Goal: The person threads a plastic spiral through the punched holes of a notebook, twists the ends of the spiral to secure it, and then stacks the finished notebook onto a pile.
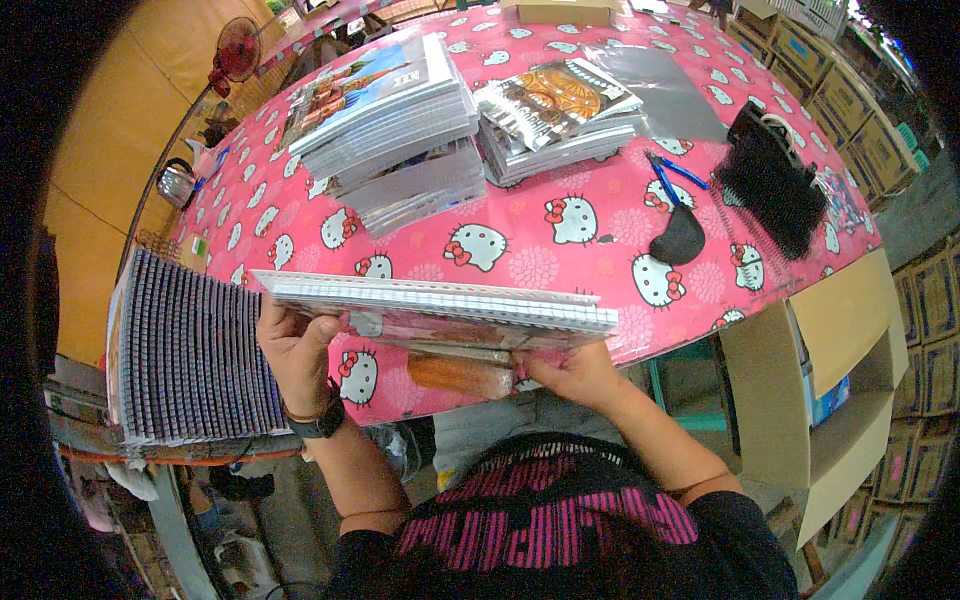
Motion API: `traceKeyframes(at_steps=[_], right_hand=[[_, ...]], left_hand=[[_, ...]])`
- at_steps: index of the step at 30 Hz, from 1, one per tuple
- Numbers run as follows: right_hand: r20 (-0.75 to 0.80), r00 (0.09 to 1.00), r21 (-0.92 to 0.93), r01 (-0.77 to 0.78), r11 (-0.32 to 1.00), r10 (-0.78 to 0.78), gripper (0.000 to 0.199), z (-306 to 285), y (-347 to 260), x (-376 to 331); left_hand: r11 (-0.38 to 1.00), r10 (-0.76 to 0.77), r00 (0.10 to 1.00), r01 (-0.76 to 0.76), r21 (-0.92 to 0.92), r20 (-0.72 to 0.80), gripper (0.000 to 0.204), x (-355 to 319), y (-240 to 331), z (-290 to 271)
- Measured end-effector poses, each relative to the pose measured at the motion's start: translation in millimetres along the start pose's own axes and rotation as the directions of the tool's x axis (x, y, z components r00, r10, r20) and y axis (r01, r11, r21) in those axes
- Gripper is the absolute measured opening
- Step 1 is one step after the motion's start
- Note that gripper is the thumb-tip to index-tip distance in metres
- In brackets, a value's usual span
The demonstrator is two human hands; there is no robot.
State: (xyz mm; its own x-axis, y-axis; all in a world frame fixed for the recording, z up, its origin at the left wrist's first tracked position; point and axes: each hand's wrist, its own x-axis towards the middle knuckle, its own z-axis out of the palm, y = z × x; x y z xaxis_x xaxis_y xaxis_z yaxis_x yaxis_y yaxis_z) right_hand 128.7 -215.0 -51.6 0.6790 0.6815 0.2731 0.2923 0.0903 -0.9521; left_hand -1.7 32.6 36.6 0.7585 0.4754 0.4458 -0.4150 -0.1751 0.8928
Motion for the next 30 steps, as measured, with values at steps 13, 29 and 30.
traceKeyframes(at_steps=[13, 29, 30], right_hand=[[0.003, 0.971, 0.015, 0.237, 0.971, -0.237, 0.072, 44.5, 5.9, 8.8], [-0.666, 0.744, -0.734, -0.639, 0.231, -0.055, 0.02, -281.2, 106.0, 73.4], [-0.652, 0.756, -0.744, -0.625, 0.236, -0.057, 0.022, -286.6, 116.6, 73.2]], left_hand=[[0.982, -0.19, 0.978, 0.191, 0.002, -0.084, 0.086, -34.3, -52.5, -20.4], [0.977, -0.209, 0.896, 0.177, -0.118, -0.392, 0.043, -22.4, -80.0, -1.3], [0.976, -0.212, 0.901, 0.178, -0.123, -0.38, 0.044, -24.6, -81.9, -5.3]])
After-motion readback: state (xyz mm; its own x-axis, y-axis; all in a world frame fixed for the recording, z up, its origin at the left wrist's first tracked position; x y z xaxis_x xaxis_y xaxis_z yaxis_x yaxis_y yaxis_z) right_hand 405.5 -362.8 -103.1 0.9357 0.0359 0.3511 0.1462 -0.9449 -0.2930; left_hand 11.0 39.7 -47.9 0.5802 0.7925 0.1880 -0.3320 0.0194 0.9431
